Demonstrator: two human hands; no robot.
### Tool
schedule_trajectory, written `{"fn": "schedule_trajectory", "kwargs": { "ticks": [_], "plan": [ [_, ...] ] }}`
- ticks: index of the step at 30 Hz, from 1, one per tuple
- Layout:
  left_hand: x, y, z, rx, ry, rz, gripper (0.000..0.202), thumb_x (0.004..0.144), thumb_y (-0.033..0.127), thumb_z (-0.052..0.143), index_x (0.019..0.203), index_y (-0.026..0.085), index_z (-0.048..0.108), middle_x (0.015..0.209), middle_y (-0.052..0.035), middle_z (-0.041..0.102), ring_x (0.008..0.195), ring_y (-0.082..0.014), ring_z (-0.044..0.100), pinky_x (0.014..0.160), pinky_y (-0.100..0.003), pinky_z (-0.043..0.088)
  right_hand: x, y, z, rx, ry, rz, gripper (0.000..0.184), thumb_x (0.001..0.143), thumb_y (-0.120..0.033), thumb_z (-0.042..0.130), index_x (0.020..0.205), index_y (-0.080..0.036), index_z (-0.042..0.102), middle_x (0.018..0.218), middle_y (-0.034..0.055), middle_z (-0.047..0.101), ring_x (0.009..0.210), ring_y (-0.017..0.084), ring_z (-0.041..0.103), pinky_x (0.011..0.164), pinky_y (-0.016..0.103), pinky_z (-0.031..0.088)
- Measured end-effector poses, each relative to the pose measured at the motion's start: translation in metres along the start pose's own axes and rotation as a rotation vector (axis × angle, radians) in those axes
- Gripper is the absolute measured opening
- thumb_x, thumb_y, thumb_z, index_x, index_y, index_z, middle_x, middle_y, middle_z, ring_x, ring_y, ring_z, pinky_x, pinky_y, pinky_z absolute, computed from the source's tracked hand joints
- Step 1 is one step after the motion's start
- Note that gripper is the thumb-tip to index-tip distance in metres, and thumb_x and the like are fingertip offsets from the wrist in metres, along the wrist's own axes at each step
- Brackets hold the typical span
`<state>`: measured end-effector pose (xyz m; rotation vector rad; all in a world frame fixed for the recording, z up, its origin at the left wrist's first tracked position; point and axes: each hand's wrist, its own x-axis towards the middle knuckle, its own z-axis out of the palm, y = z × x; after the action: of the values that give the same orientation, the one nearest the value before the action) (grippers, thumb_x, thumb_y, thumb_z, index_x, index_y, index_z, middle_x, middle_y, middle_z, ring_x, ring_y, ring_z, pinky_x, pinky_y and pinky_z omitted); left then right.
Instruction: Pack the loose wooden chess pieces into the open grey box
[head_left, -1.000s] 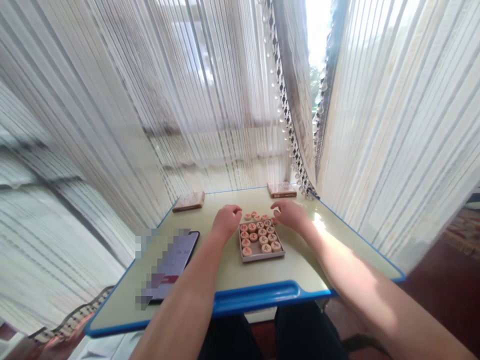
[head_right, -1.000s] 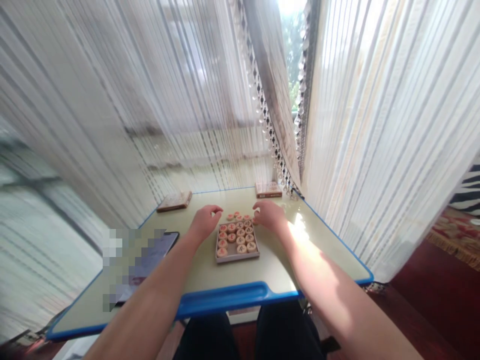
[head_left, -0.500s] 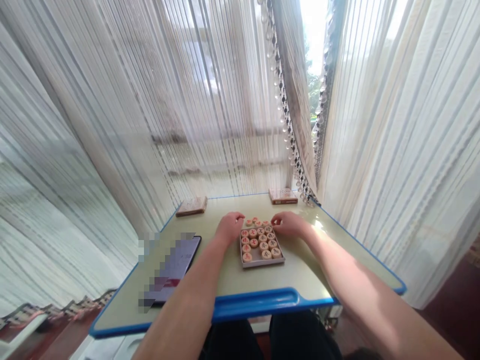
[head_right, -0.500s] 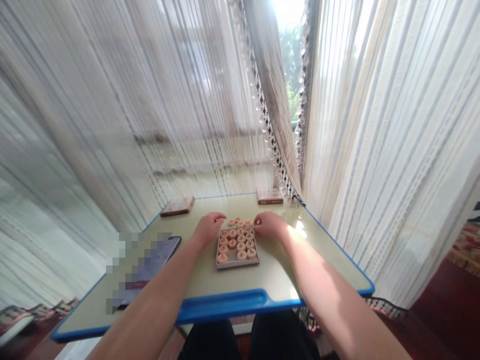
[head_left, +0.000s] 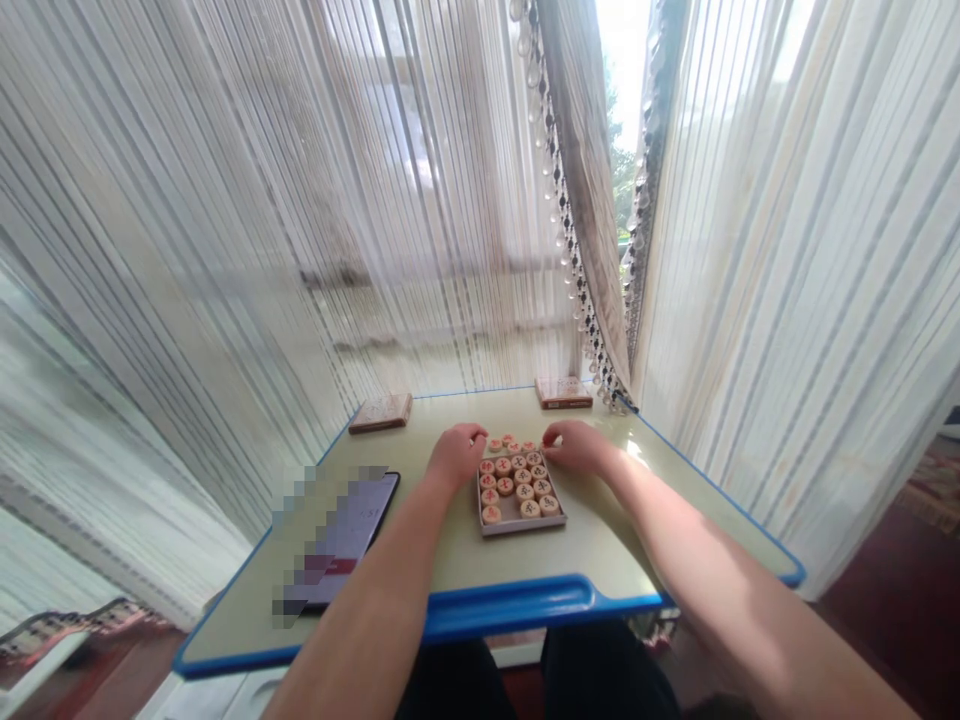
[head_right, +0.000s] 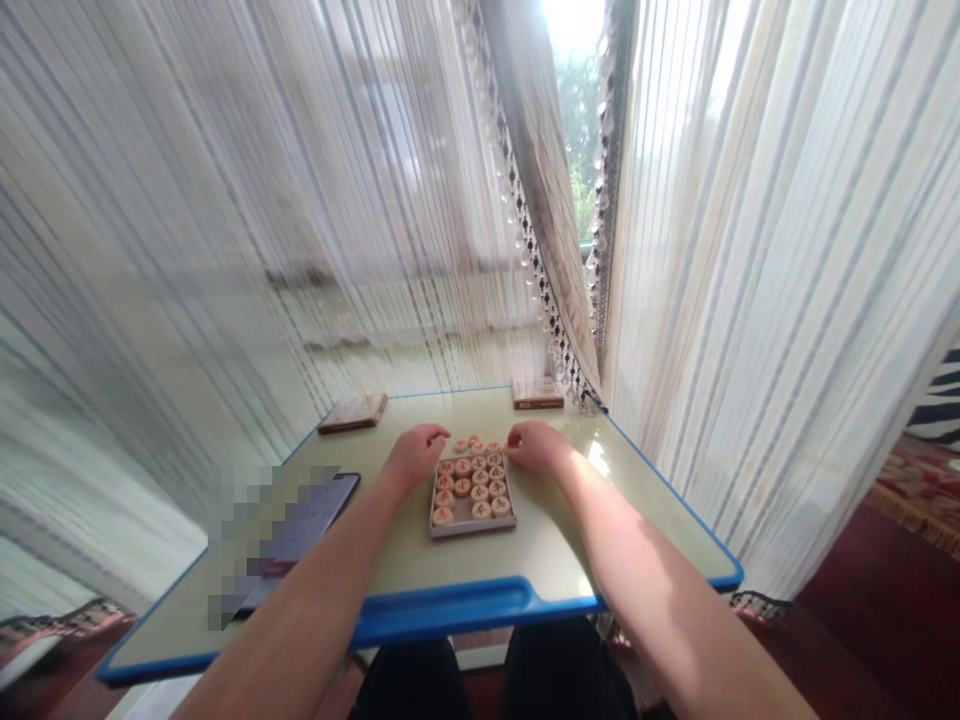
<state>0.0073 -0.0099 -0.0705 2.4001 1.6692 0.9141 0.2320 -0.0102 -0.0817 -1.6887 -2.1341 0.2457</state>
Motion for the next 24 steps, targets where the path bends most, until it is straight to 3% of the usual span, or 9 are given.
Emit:
{"fn": "schedule_trajectory", "kwargs": {
  "ticks": [4,8,12,18,24],
  "plan": [
    [0.000,0.001,-0.001,0.012,-0.018,-0.027,0.030,0.080,0.020,0.042,0.091,0.017,0.069,0.097,-0.0058,0.069,0.092,-0.0171,0.061,0.086,-0.027,0.045,0.000,-0.002,-0.001,-0.008,0.034,-0.006,0.026,0.074,-0.028,0.057,0.097,-0.021,0.067,0.095,0.0048,0.069,0.090,0.019,0.060,0.074,0.026,0.043],
    [0.001,0.001,-0.001,0.040,-0.022,-0.009,0.030,0.079,0.021,0.042,0.091,0.017,0.069,0.097,-0.0061,0.069,0.092,-0.0174,0.061,0.086,-0.027,0.045,-0.004,-0.012,-0.007,-0.006,0.150,-0.033,0.032,0.078,-0.032,0.053,0.105,-0.018,0.064,0.095,0.0056,0.068,0.091,0.019,0.059,0.077,0.028,0.043],
    [0.001,0.002,-0.003,0.076,-0.006,0.021,0.030,0.079,0.022,0.042,0.091,0.018,0.069,0.096,-0.0060,0.069,0.092,-0.0179,0.061,0.086,-0.027,0.045,-0.013,-0.031,-0.012,0.065,0.201,-0.169,0.034,0.078,-0.034,0.053,0.107,-0.019,0.063,0.097,0.0049,0.066,0.090,0.018,0.057,0.077,0.027,0.043],
    [0.000,0.004,-0.006,0.100,-0.011,0.065,0.029,0.078,0.022,0.042,0.089,0.018,0.069,0.094,-0.0057,0.069,0.089,-0.0179,0.061,0.084,-0.028,0.046,-0.024,-0.049,-0.002,0.070,0.090,-0.394,0.019,0.076,-0.032,0.058,0.087,-0.021,0.068,0.091,0.0049,0.064,0.088,0.018,0.055,0.079,0.028,0.042],
    [0.000,0.006,-0.006,0.129,-0.001,0.095,0.028,0.078,0.022,0.042,0.086,0.018,0.069,0.088,-0.0067,0.069,0.085,-0.0188,0.061,0.080,-0.029,0.046,-0.028,-0.057,0.005,0.024,0.019,-0.422,0.020,0.074,-0.033,0.059,0.087,-0.022,0.069,0.092,0.0056,0.059,0.085,0.017,0.054,0.077,0.026,0.041]
  ]
}}
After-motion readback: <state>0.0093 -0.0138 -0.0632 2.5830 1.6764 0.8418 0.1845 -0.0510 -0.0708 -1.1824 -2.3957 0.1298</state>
